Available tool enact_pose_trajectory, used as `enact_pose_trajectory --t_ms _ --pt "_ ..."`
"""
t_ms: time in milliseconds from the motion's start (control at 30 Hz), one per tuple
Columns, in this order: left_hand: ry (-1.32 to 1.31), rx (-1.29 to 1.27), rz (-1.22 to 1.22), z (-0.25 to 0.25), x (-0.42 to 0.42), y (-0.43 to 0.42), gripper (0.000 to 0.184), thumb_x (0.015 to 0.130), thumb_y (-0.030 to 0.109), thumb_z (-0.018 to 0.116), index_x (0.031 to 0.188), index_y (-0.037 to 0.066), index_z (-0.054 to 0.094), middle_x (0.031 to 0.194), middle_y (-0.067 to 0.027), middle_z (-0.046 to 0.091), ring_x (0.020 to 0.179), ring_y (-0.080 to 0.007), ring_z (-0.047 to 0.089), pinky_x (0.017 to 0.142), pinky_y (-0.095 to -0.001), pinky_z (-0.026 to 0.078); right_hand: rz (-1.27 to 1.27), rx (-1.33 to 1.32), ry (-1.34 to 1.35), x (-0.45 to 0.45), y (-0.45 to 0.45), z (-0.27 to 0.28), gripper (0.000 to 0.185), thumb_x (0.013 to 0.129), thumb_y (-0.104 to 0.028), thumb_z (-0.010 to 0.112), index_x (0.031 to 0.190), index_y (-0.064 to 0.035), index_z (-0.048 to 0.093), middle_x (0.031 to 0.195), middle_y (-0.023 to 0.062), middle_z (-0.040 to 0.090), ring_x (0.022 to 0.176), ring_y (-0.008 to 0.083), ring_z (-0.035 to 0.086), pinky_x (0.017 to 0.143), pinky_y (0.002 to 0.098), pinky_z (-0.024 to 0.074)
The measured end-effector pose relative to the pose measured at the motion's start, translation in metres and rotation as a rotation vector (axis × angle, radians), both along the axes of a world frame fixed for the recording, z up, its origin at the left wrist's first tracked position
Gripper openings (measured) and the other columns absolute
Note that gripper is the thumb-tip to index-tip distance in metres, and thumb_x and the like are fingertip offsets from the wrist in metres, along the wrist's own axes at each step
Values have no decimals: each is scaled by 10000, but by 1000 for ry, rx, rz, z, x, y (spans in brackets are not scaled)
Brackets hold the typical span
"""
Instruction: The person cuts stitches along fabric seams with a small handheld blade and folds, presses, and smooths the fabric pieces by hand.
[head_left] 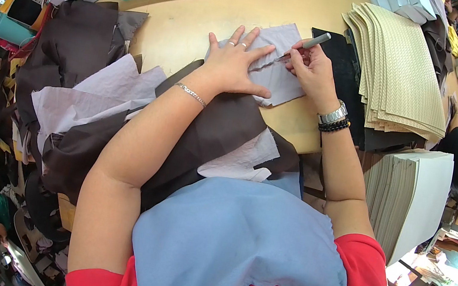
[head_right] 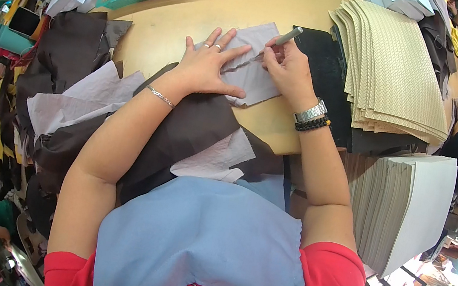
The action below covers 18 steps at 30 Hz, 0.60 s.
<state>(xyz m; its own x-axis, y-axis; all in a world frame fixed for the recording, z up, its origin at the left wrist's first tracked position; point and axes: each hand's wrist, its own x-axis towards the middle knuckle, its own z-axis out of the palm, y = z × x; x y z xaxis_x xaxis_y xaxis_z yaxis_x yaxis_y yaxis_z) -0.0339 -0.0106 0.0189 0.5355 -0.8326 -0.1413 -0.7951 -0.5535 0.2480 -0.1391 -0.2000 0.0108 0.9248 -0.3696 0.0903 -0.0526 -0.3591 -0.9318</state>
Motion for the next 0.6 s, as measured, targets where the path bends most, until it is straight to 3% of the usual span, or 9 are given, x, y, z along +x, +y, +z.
enact_pose_trajectory --t_ms 500,600 --pt "12 -29 -7 -5 2 0 1093 548 815 710 1499 366 416 1650 -116 182 1515 -371 155 1069 -799 122 88 182 53 6 -5 -9 140 981 -119 626 1079 -39 565 957 56 695 852 93 668 733 224 548" --pt "17 -25 -8 -4 2 0 1095 547 816 710 1500 363 415 1650 -116 184 1514 -372 155 1066 -803 123 91 286 13 5 -2 -13 179 964 -130 630 1062 16 597 924 87 718 832 123 692 734 258 553"
